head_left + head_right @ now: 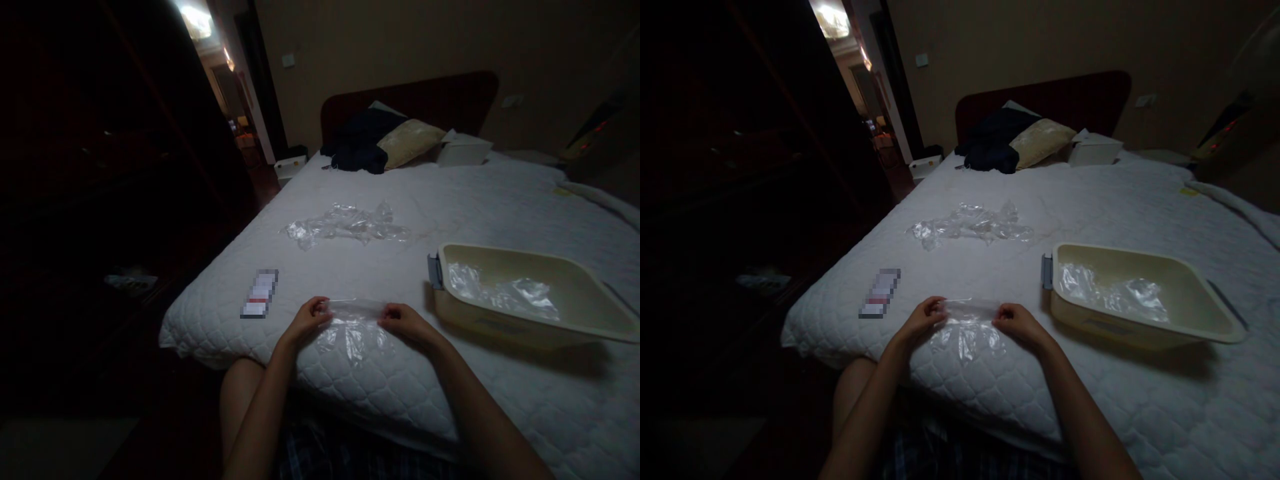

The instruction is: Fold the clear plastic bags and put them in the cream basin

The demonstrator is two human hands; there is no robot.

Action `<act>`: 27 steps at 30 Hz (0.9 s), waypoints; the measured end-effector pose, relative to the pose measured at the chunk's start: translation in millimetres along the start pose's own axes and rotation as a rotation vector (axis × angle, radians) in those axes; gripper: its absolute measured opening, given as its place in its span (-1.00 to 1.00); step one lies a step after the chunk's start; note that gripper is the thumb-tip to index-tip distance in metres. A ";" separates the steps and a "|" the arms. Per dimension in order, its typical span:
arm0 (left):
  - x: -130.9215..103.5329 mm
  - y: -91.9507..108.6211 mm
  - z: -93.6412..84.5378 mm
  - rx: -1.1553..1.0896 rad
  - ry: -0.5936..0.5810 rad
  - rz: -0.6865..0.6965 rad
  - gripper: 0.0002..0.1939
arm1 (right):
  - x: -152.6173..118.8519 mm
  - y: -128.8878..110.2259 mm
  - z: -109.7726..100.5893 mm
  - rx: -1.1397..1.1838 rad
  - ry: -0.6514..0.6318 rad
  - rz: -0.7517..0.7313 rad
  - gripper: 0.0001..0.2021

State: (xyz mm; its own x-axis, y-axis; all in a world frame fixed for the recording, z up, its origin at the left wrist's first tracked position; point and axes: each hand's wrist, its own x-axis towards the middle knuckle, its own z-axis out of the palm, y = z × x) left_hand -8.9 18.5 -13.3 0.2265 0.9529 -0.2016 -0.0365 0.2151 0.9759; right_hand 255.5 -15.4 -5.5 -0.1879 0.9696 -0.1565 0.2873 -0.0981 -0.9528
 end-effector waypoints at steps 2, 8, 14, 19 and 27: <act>-0.2 0.9 -0.7 -0.015 -0.026 -0.005 -0.47 | -0.7 1.9 -0.1 -0.012 0.052 -0.063 -0.79; -0.6 0.4 -2.2 0.078 -0.034 0.032 -0.60 | -2.7 5.4 -0.3 -0.069 0.121 -0.112 -0.79; -1.1 -4.3 -4.0 0.121 -0.054 0.037 -0.71 | -1.8 7.4 0.4 -0.059 0.175 -0.117 -0.76; -0.5 -8.3 -4.1 0.153 -0.034 0.063 -0.75 | -2.3 7.7 0.4 -0.052 0.161 -0.117 -0.79; -2.7 -8.2 -7.8 0.142 -0.102 0.086 -0.76 | -2.4 9.4 -1.0 -0.018 0.152 -0.139 -0.86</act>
State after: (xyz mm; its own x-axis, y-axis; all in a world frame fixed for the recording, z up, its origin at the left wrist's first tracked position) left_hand -16.7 15.9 -21.5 0.3259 0.9385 -0.1145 0.0759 0.0947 0.9926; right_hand 259.6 -18.4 -13.8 -0.0836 0.9963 0.0181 0.2855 0.0413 -0.9575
